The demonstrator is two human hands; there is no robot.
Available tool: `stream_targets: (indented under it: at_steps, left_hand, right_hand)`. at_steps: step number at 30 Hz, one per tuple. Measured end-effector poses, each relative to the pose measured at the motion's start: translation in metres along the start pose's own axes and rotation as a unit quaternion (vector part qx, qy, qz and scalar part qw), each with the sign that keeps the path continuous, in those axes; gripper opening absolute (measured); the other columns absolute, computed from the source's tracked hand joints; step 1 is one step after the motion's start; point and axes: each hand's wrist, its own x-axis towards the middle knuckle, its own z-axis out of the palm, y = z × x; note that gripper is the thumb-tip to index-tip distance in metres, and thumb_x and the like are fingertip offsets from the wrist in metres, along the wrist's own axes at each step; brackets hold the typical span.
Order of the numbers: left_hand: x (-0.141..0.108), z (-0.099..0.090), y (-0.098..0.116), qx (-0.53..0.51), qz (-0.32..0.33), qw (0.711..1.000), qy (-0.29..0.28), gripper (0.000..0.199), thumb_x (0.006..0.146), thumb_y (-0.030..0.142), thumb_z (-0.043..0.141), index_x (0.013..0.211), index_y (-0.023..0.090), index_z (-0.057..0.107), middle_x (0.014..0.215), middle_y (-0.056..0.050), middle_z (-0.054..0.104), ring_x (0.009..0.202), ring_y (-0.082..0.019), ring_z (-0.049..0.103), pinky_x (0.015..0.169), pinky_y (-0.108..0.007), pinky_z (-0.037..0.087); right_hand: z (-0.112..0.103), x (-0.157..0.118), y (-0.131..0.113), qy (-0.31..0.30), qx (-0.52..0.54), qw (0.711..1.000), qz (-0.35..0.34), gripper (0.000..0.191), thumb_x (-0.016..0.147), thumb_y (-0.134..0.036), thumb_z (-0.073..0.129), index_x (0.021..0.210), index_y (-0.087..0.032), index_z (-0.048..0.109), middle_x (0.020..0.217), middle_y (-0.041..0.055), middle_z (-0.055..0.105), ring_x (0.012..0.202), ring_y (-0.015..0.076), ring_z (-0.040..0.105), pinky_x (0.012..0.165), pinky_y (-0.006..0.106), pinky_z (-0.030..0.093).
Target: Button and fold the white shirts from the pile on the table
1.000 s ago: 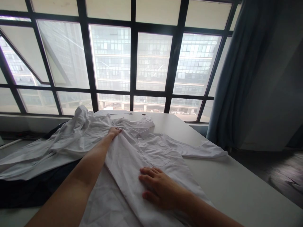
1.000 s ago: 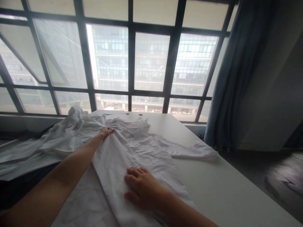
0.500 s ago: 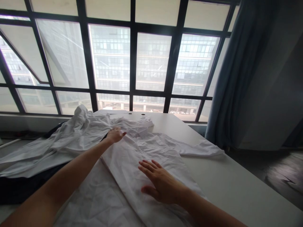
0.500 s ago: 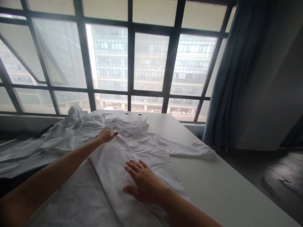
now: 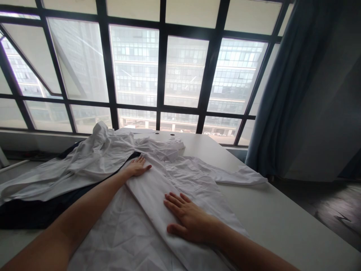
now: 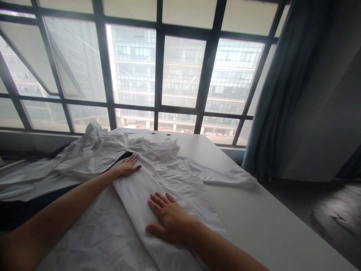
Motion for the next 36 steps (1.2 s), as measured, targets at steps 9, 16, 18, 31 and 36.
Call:
stream_targets:
  at_steps: [9, 16, 18, 31, 36]
  left_hand:
    - [-0.013, -0.013, 0.024, 0.101, 0.051, 0.992, 0.052, 0.067, 0.101, 0.052, 0.028, 0.151, 0.009, 0.039, 0.159, -0.019, 0.027, 0.150, -0.032, 0.019, 0.119, -0.054, 0.010]
    - [-0.067, -0.002, 0.043, 0.061, 0.139, 0.988, -0.009, 0.077, 0.098, 0.065, 0.023, 0.154, 0.013, 0.032, 0.160, -0.015, 0.026, 0.150, -0.027, 0.022, 0.120, -0.046, 0.015]
    - [-0.076, 0.000, 0.036, 0.054, 0.120, 0.991, -0.016, 0.077, 0.099, 0.063, 0.021, 0.155, 0.011, 0.030, 0.162, -0.016, 0.021, 0.151, -0.027, 0.018, 0.120, -0.045, 0.013]
    - [-0.072, 0.008, 0.017, 0.015, 0.112, 0.993, 0.015, 0.074, 0.098, 0.062, 0.026, 0.153, 0.013, 0.035, 0.161, -0.015, 0.025, 0.150, -0.027, 0.021, 0.120, -0.043, 0.015]
    - [-0.073, 0.007, 0.017, 0.011, 0.111, 0.994, 0.020, 0.073, 0.098, 0.062, 0.028, 0.152, 0.013, 0.037, 0.160, -0.015, 0.027, 0.149, -0.026, 0.024, 0.120, -0.044, 0.015]
  right_hand:
    - [0.001, 0.000, -0.002, -0.009, -0.011, 1.000, 0.006, 0.080, 0.095, -0.065, 0.040, 0.157, -0.015, 0.027, 0.163, 0.0129, 0.018, 0.152, 0.0278, 0.013, 0.123, 0.048, 0.006]
    - [0.005, -0.002, -0.001, -0.001, -0.013, 1.000, 0.000, 0.080, 0.094, -0.064, 0.042, 0.156, -0.016, 0.029, 0.163, 0.0129, 0.019, 0.151, 0.0287, 0.014, 0.123, 0.049, 0.007]
    - [0.007, -0.001, 0.000, 0.006, -0.009, 1.000, -0.004, 0.079, 0.094, -0.063, 0.044, 0.156, -0.016, 0.031, 0.163, 0.0134, 0.021, 0.151, 0.0292, 0.016, 0.123, 0.050, 0.008]
    - [-0.063, -0.037, 0.154, 0.265, -0.104, 0.819, 0.498, 0.050, 0.092, -0.045, 0.051, 0.129, -0.013, 0.063, 0.118, 0.0199, 0.070, 0.113, 0.0346, 0.064, 0.092, 0.043, 0.049]
    - [-0.062, -0.058, 0.195, 0.266, -0.056, 0.793, 0.546, 0.060, 0.088, -0.056, 0.050, 0.132, -0.016, 0.062, 0.131, 0.0194, 0.063, 0.122, 0.0361, 0.059, 0.096, 0.043, 0.048]
